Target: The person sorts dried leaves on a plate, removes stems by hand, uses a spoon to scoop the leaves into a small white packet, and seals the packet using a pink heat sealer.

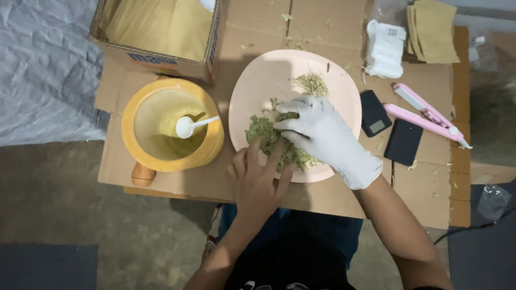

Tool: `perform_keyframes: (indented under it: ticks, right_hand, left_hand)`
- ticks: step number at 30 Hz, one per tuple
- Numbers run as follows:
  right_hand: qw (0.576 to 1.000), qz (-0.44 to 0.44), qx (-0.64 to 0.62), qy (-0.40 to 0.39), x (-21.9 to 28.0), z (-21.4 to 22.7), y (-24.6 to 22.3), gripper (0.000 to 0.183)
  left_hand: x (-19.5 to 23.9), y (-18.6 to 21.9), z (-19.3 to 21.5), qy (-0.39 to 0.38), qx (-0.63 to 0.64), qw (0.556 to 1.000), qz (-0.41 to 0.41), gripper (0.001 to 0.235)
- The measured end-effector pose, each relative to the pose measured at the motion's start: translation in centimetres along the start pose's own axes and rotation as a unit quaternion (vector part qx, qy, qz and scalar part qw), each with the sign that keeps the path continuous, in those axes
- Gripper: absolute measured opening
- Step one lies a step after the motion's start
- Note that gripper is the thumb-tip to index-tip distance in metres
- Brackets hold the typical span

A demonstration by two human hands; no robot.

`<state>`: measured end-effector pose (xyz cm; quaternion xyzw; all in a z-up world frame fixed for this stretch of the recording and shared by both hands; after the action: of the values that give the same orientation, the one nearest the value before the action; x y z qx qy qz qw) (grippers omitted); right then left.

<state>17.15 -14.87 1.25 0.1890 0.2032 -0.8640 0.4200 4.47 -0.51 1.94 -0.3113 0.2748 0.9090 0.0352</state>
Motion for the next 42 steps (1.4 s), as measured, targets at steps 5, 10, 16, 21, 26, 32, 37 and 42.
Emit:
perform_keyframes:
  ticks: [5,10,16,21,26,32,37,42]
  right_hand:
    - [0.998,0.021,0.052,-0.017,0.7,-0.2,0.0,0.012]
    - [0.999,0.008,0.030,-0.016,0.8,0.6,0.1,0.012]
    - [0.999,0.011,0.051,-0.011,0.9,0.6,0.0,0.007]
    - [0.996,0.036,0.079,-0.012,1.1,-0.7,0.2,0.009]
    - [0.996,0.037,0.079,-0.018,0.8,-0.2,0.1,0.006]
    - [0.998,0.032,0.053,-0.022,0.7,-0.2,0.0,0.006]
    - [1.000,0.014,0.014,-0.018,0.8,0.6,-0.2,0.007]
    - [1.000,-0.004,-0.014,-0.026,0.8,0.8,-0.1,0.006]
  left_hand:
    - [-0.2,0.2,-0.4,-0.020,-0.024,1.000,0.002,0.051]
    - [0.0,-0.1,-0.7,-0.006,-0.028,1.000,-0.002,0.051]
    - [-0.1,-0.1,-0.8,-0.025,-0.036,0.999,0.007,0.049]
    - [0.2,-0.4,-0.9,-0.027,-0.028,0.999,0.018,0.049]
    - [0.0,-0.3,-0.8,-0.030,-0.010,0.999,0.025,0.052]
    - [0.1,-0.3,-0.7,-0.025,-0.021,0.999,0.016,0.049]
    - [-0.1,-0.3,-0.5,-0.027,0.005,0.999,0.028,0.048]
    - [-0.1,-0.2,-0.3,-0.025,0.007,0.999,0.026,0.042]
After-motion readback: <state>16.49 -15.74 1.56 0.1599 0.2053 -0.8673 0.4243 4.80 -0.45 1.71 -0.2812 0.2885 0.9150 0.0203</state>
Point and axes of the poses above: each hand's wrist, its own x-axis away from the middle knuckle, its own z-axis out of the back of the hand, y = z × x, the point moved 5 cm from there along -x, towards the middle knuckle, and after that the axes turned 9 degrees about y, right-handed, at the moved point
